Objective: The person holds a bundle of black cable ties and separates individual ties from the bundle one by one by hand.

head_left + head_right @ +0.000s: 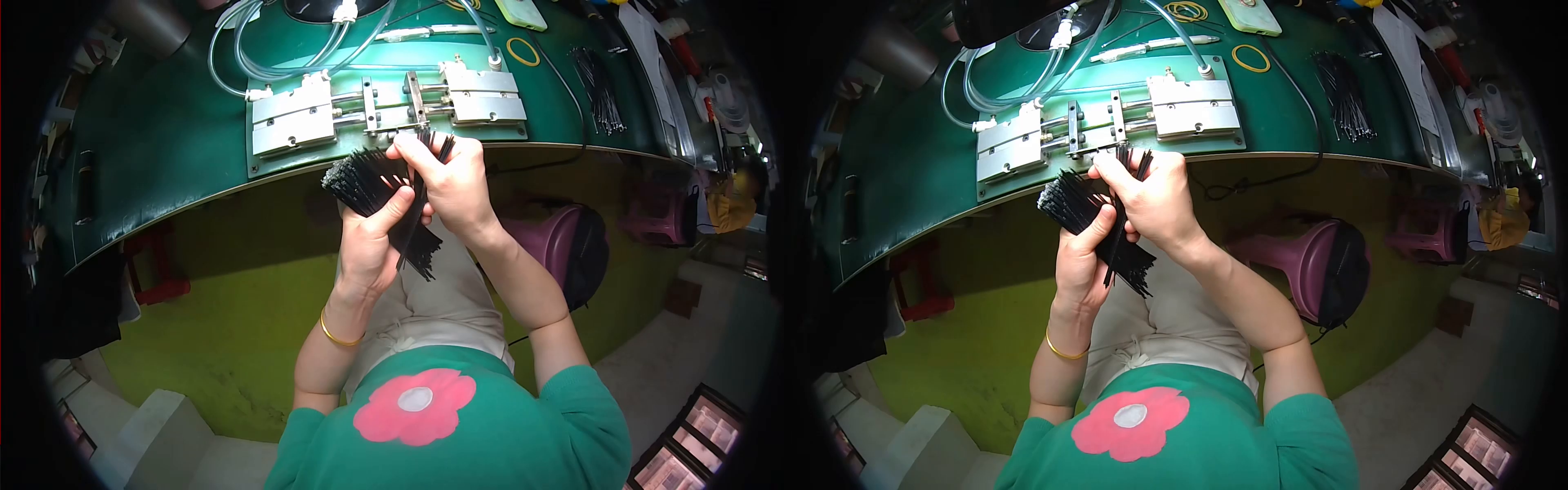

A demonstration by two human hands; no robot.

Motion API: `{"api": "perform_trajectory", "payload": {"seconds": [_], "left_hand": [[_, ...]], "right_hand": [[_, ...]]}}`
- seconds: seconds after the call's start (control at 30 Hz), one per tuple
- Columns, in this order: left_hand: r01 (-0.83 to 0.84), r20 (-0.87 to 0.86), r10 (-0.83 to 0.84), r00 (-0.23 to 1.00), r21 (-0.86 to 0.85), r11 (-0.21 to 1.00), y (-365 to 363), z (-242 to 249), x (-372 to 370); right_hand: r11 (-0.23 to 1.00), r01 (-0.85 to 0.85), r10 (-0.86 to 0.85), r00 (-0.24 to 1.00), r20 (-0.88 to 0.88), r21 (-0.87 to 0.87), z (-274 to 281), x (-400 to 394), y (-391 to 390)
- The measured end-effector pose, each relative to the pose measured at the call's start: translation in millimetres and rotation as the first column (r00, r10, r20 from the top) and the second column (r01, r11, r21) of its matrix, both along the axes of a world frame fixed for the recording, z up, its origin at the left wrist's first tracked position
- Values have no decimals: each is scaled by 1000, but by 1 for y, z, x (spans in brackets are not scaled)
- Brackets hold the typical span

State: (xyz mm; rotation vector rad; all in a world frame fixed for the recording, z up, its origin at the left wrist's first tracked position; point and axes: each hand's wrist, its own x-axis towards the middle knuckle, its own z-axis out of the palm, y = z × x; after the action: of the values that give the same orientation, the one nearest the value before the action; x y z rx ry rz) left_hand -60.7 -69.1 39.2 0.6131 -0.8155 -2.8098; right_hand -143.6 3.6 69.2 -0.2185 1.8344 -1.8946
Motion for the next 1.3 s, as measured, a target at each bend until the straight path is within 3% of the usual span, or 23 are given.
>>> {"api": "perform_trajectory", "payload": {"seconds": [1.3], "left_hand": [[7, 10, -7, 1000, 24, 1000, -2, -2, 3]], "right_hand": [[1000, 2, -2, 999, -37, -6, 3, 7, -1]]}}
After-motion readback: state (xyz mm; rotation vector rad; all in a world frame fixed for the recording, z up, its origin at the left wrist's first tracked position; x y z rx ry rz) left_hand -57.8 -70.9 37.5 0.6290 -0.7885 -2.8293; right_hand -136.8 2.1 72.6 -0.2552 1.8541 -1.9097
